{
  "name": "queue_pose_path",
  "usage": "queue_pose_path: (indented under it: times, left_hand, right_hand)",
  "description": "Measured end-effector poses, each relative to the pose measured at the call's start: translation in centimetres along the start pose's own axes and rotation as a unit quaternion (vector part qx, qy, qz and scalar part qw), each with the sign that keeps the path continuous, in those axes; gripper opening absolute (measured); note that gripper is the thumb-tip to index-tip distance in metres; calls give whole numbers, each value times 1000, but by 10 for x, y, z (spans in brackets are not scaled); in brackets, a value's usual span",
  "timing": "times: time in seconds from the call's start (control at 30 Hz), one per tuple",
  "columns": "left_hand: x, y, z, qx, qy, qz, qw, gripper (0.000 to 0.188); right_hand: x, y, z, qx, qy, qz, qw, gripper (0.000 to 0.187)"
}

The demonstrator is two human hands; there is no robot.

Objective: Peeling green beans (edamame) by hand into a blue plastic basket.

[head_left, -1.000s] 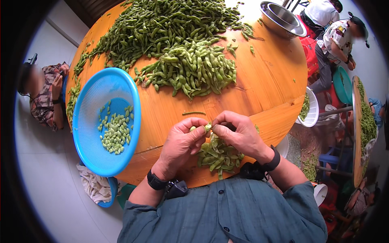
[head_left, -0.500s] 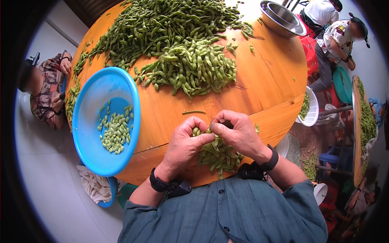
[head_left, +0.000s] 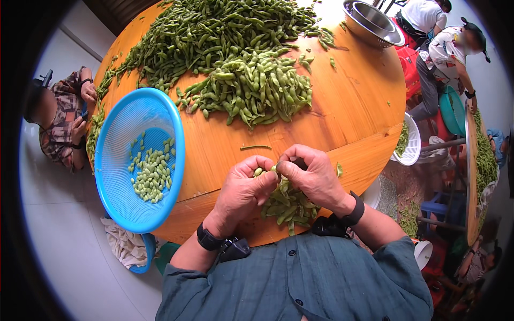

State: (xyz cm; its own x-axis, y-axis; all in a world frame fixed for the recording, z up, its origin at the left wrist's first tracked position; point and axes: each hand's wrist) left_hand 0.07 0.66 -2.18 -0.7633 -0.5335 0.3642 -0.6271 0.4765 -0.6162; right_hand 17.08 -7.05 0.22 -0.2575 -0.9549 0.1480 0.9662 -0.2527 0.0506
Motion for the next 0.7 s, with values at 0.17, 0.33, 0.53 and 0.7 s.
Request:
queue_pose_path:
  times: [0.17, 0.33, 0.53, 0.7]
  left_hand:
    - [-1, 1, 1, 8, 7, 1, 1000, 20]
    - [-2, 2, 0, 7, 9, 4, 1000, 18]
    - [-2, 0, 1, 16, 14, -21, 1000, 21]
    - [-5, -2, -5, 29, 2, -47, 998, 26]
  right_hand:
    - [0, 0, -1, -20, -11, -2, 1000, 15]
    - [1, 2, -1, -51, -30, -3, 998, 14]
    - [0, 1, -3, 20, 47, -14, 999, 12]
    - [0, 6, -3, 181, 243, 81, 950, 17]
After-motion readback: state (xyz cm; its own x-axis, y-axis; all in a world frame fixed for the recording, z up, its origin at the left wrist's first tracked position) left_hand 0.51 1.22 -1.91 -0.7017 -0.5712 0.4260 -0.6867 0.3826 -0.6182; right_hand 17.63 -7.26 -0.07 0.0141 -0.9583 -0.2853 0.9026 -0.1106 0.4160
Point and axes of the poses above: each hand's wrist, its own x-axis away from the middle knuckle, its own y-axis out of the back of the hand, z = x × y, and after that the axes turned 3 degrees about -z, right-handed
